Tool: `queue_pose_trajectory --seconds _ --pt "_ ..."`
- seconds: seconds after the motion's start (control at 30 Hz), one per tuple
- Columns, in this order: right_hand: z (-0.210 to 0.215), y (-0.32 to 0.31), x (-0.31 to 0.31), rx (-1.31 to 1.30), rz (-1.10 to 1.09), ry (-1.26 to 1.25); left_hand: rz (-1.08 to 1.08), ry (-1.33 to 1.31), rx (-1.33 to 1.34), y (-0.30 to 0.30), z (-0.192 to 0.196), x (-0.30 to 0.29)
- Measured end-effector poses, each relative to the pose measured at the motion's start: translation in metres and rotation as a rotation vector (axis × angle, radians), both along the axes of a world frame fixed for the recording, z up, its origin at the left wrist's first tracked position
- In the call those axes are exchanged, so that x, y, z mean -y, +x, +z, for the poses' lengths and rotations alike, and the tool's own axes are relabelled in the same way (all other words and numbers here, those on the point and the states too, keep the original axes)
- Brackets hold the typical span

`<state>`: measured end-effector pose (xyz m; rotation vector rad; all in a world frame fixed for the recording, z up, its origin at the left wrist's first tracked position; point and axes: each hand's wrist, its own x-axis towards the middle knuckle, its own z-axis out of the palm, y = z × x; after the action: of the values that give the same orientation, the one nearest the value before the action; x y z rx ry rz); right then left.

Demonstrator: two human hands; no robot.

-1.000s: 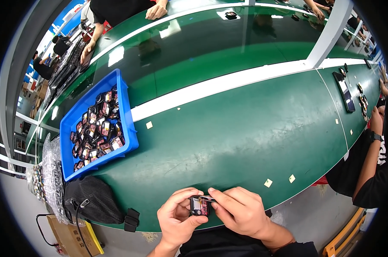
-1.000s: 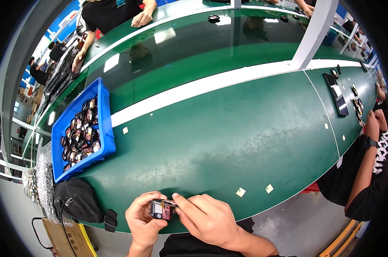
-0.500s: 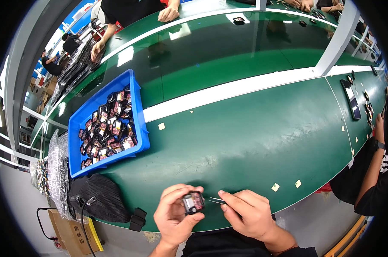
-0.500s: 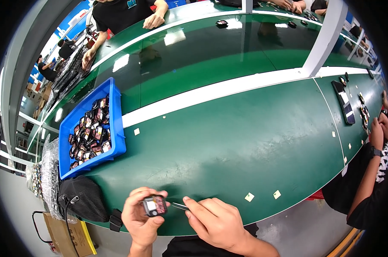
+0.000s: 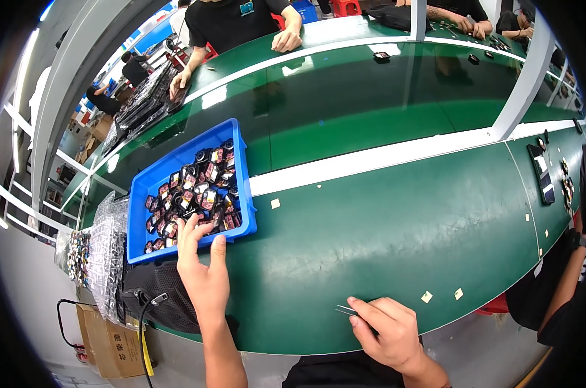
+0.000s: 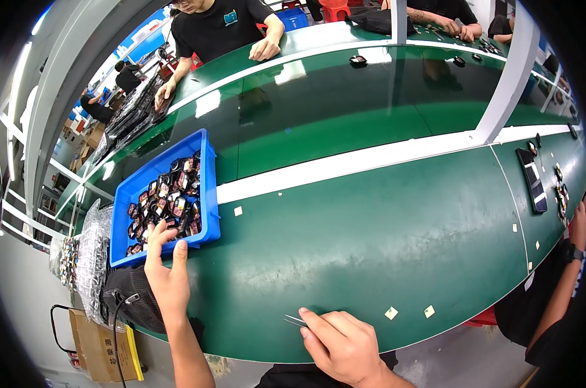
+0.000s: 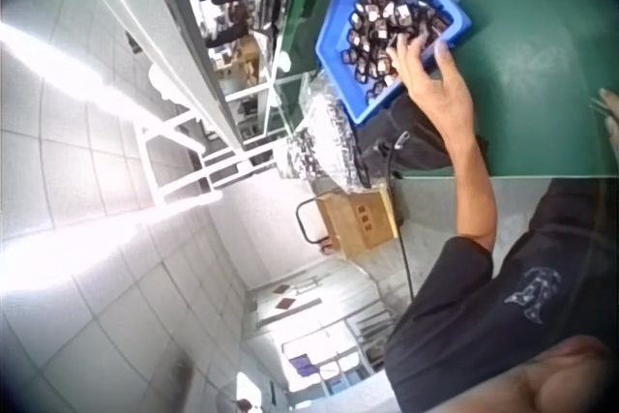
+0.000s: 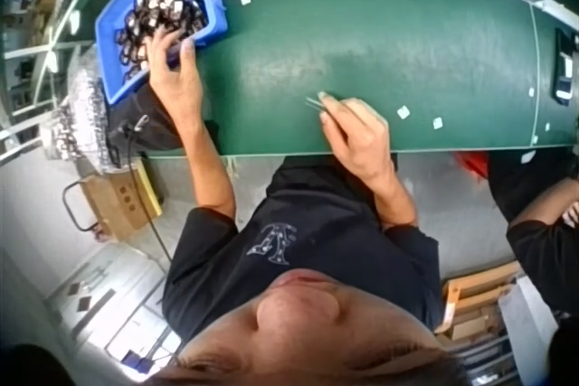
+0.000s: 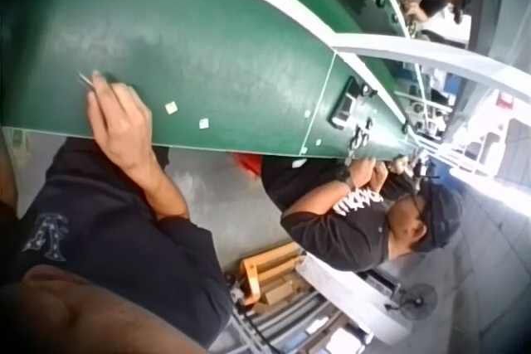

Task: Assemble small electronic components, specifically parts of a smartwatch or similar device, using tweezers at a factory workstation.

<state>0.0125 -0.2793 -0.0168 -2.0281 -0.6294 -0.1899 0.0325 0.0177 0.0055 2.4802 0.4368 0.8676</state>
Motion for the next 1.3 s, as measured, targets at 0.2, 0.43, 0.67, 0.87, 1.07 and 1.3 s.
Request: queue_pose_trajectory --seconds 0.2,0.43,0.67,0.87,1.07,1.3 --pt "0.0 -0.003 0.0 0.013 0.006 0.016 -0.037 0.041 -0.062 -0.006 -0.001 0.004" --pt "0.001 -0.007 0.001 0.025 -0.026 0.013 -0.07 0.21 -0.122 -0.005 -0.005 0.016" --pt "-0.008 -0.011 -0.005 0.016 -0.079 0.006 -0.088 0.281 -0.126 -0.014 -0.005 0.008" --pt "0.007 -0.013 0.004 0.051 -0.07 -0.059 -0.116 0.272 -0.143 -0.01 -0.008 0.013" --pt "0.007 -0.014 -0.002 0.048 -0.064 -0.111 -0.109 0.272 -0.158 -0.016 -0.005 0.008" --pt "0.007 -0.014 -0.004 0.045 -0.074 -0.147 -0.104 0.262 -0.162 -0.015 -0.007 0.008"
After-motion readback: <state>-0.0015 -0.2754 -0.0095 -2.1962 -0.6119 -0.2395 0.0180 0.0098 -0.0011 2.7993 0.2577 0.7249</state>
